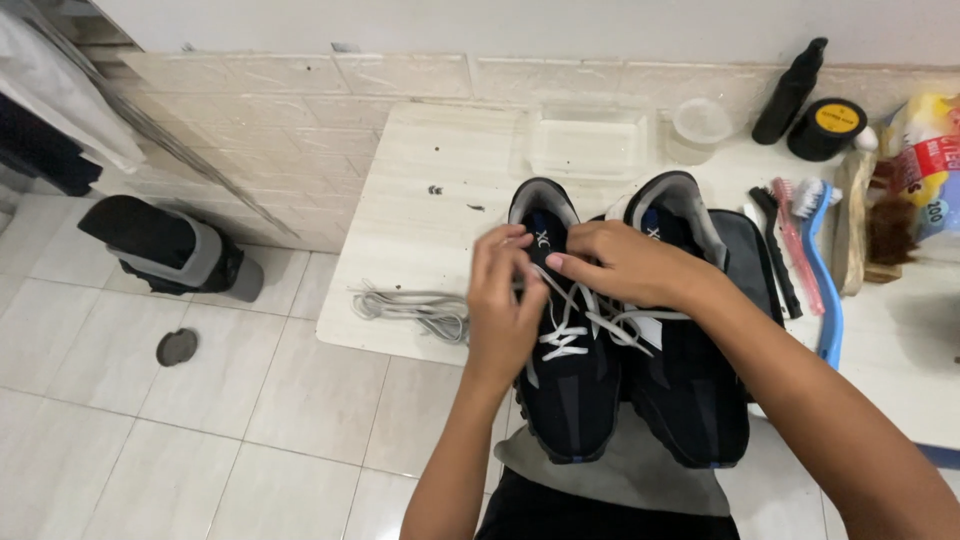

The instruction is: The person threads a white shoelace through the eyelets of a black and white sneaker placed on a white table. They pull the lace through multiple eyelets, adjust the tension, and tie the laces into a knot.

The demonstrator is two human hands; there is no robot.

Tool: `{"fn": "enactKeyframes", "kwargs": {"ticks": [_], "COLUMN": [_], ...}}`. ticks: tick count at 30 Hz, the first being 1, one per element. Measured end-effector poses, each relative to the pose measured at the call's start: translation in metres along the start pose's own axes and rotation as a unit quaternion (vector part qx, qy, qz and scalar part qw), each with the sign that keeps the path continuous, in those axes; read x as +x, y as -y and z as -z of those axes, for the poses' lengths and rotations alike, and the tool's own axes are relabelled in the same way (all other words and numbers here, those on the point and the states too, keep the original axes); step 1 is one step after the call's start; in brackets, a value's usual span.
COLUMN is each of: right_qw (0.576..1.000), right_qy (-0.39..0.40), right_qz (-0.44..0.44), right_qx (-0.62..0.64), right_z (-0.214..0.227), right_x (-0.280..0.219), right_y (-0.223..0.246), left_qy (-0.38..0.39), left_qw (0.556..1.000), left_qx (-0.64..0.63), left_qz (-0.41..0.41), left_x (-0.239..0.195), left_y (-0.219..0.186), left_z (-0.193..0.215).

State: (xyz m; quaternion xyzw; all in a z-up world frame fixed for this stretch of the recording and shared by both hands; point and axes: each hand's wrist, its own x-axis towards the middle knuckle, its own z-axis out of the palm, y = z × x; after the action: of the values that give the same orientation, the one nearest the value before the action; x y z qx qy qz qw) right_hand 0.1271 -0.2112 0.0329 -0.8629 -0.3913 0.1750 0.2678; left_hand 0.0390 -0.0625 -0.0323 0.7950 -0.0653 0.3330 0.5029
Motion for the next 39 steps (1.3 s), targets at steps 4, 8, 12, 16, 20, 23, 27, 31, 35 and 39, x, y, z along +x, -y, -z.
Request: {"fn": "enactKeyframes", "kwargs": {"ticks": [4, 8, 12, 16, 20, 23, 27, 31, 35, 39], "right_qw": [1.0, 1.0, 1.0, 0.999, 0.986, 0.968, 0.955, 0.926, 0.924, 0.96], "right_qy": [-0.005, -0.006, -0.013, -0.002, -0.038, -0.125, -0.113, -0.137, -0.144, -0.104], "right_qz": [0.005, -0.002, -0.001, -0.008, 0.01, 0.135, 0.195, 0.205, 0.202, 0.197], "right_qx": [-0.014, -0.006, -0.018, -0.048, -0.16, -0.171, -0.194, -0.288, -0.293, -0.169], "right_z": [0.0, -0.003, -0.006, -0.007, -0.022, -0.024, -0.027, -0.039, -0.044, -0.037], "right_x": [-0.001, -0.002, -0.003, -0.003, -0.012, -0.026, -0.042, -0.049, -0.049, -0.052], "right_y": [0.004, -0.002, -0.007, 0.004, -0.006, 0.002, 0.017, 0.016, 0.013, 0.015], "left_qy": [-0.138, -0.252, -0.356, -0.191, 0.01, 0.217, 0.21, 0.22, 0.214, 0.195], "left_qw": [0.939, 0.844, 0.834, 0.921, 0.97, 0.964, 0.945, 0.925, 0.921, 0.976], "left_qx": [-0.257, -0.35, -0.368, -0.312, -0.211, 0.094, 0.249, 0.296, 0.31, 0.088], "left_qz": [0.18, 0.317, 0.206, 0.133, 0.118, 0.122, -0.004, -0.093, -0.105, 0.037], "left_x": [0.009, 0.027, 0.031, 0.018, -0.008, -0.015, -0.021, -0.023, -0.022, -0.016], "left_y": [0.014, 0.042, 0.055, -0.007, -0.029, -0.052, -0.052, -0.044, -0.037, -0.035], "left_z": [0.011, 0.03, 0.074, 0.098, 0.111, 0.106, 0.073, 0.044, 0.037, 0.043]}}
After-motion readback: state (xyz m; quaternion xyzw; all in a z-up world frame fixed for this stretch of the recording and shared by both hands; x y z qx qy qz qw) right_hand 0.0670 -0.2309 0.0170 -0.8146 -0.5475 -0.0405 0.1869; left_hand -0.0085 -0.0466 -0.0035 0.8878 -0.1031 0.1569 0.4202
